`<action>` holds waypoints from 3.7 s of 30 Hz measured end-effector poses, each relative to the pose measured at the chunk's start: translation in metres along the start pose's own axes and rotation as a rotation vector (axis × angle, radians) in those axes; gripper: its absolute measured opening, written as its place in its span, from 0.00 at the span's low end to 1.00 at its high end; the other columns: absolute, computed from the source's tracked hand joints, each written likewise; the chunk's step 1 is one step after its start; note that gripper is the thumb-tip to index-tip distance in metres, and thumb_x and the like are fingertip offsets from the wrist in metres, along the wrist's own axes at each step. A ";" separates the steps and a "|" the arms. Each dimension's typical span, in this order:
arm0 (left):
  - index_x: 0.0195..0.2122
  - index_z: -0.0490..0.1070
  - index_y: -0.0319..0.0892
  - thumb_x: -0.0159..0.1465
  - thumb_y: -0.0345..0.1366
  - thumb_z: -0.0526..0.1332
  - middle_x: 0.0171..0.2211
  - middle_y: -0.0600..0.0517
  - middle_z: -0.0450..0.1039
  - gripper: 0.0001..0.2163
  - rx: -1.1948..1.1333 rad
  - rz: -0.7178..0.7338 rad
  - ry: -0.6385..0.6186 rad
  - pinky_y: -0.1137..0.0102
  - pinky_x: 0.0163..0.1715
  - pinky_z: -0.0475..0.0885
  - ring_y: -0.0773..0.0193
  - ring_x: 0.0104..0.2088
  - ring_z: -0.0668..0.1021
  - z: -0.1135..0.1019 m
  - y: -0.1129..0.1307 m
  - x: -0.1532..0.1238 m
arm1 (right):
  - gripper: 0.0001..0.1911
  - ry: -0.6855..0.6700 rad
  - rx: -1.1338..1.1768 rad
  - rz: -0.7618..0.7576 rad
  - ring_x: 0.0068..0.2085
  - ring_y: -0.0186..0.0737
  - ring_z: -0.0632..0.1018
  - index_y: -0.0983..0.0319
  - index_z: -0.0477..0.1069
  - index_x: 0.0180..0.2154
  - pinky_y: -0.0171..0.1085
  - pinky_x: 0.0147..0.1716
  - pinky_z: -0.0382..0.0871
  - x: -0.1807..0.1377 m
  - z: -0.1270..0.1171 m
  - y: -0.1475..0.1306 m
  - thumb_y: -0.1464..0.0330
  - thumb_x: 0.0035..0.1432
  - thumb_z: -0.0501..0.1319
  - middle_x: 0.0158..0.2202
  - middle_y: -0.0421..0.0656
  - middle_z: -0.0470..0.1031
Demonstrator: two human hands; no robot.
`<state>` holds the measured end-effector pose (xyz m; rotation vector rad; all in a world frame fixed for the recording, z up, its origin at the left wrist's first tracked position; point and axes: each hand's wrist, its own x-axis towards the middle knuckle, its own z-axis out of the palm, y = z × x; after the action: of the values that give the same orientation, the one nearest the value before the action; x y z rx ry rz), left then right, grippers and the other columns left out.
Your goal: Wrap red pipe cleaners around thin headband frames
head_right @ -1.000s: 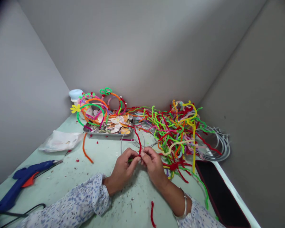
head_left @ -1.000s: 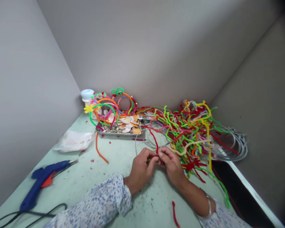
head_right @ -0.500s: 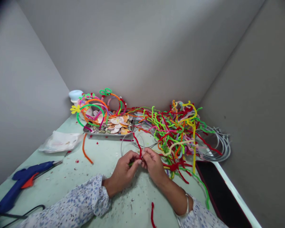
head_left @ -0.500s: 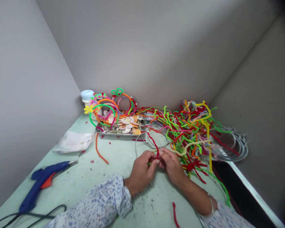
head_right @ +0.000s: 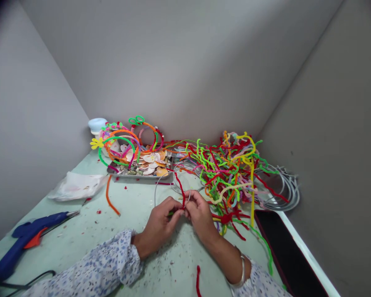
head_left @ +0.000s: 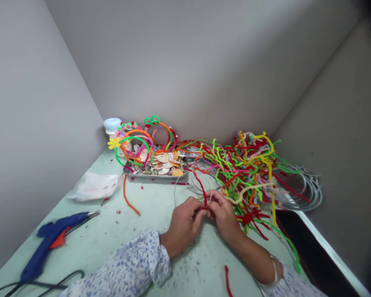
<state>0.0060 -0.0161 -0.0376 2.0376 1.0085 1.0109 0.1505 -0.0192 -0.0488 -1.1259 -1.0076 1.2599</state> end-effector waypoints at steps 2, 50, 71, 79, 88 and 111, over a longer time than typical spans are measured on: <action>0.34 0.70 0.41 0.65 0.30 0.56 0.32 0.52 0.69 0.05 0.014 0.010 -0.012 0.72 0.35 0.65 0.66 0.33 0.71 0.000 0.000 0.000 | 0.12 0.021 0.031 -0.012 0.20 0.30 0.61 0.59 0.66 0.42 0.30 0.19 0.54 0.001 0.000 0.002 0.70 0.53 0.57 0.22 0.32 0.64; 0.32 0.78 0.41 0.60 0.27 0.61 0.29 0.51 0.73 0.06 -0.124 -0.017 0.198 0.73 0.34 0.70 0.67 0.32 0.75 0.000 0.002 0.004 | 0.15 0.013 0.073 -0.009 0.20 0.31 0.63 0.60 0.69 0.33 0.31 0.20 0.55 0.005 -0.001 0.006 0.55 0.57 0.62 0.18 0.34 0.64; 0.31 0.78 0.41 0.58 0.27 0.62 0.28 0.51 0.73 0.06 -0.149 -0.013 0.254 0.73 0.32 0.72 0.67 0.30 0.76 0.000 0.002 0.005 | 0.16 -0.020 0.043 -0.002 0.19 0.31 0.63 0.60 0.68 0.31 0.31 0.20 0.54 0.006 -0.001 0.004 0.54 0.58 0.60 0.17 0.33 0.64; 0.30 0.78 0.41 0.58 0.27 0.62 0.27 0.52 0.73 0.05 -0.154 -0.021 0.248 0.73 0.31 0.70 0.67 0.30 0.75 0.000 0.000 0.005 | 0.17 -0.006 0.039 -0.016 0.18 0.30 0.63 0.60 0.67 0.29 0.31 0.19 0.54 0.007 -0.001 0.006 0.53 0.57 0.61 0.16 0.34 0.65; 0.29 0.78 0.41 0.58 0.26 0.62 0.27 0.52 0.73 0.06 -0.132 -0.022 0.245 0.72 0.32 0.70 0.66 0.30 0.75 -0.004 0.005 0.007 | 0.15 -0.046 0.144 -0.023 0.19 0.28 0.65 0.61 0.70 0.32 0.29 0.18 0.56 0.005 -0.002 0.003 0.55 0.57 0.63 0.20 0.35 0.66; 0.31 0.77 0.41 0.60 0.28 0.62 0.27 0.52 0.71 0.05 -0.142 0.018 0.235 0.74 0.30 0.70 0.67 0.30 0.74 -0.004 -0.001 0.006 | 0.16 -0.053 0.075 0.002 0.18 0.28 0.63 0.61 0.68 0.31 0.29 0.18 0.53 0.009 -0.002 0.008 0.55 0.59 0.60 0.17 0.34 0.65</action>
<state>0.0051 -0.0098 -0.0344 1.8467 1.0064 1.3171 0.1516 -0.0108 -0.0577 -1.0409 -0.9908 1.3245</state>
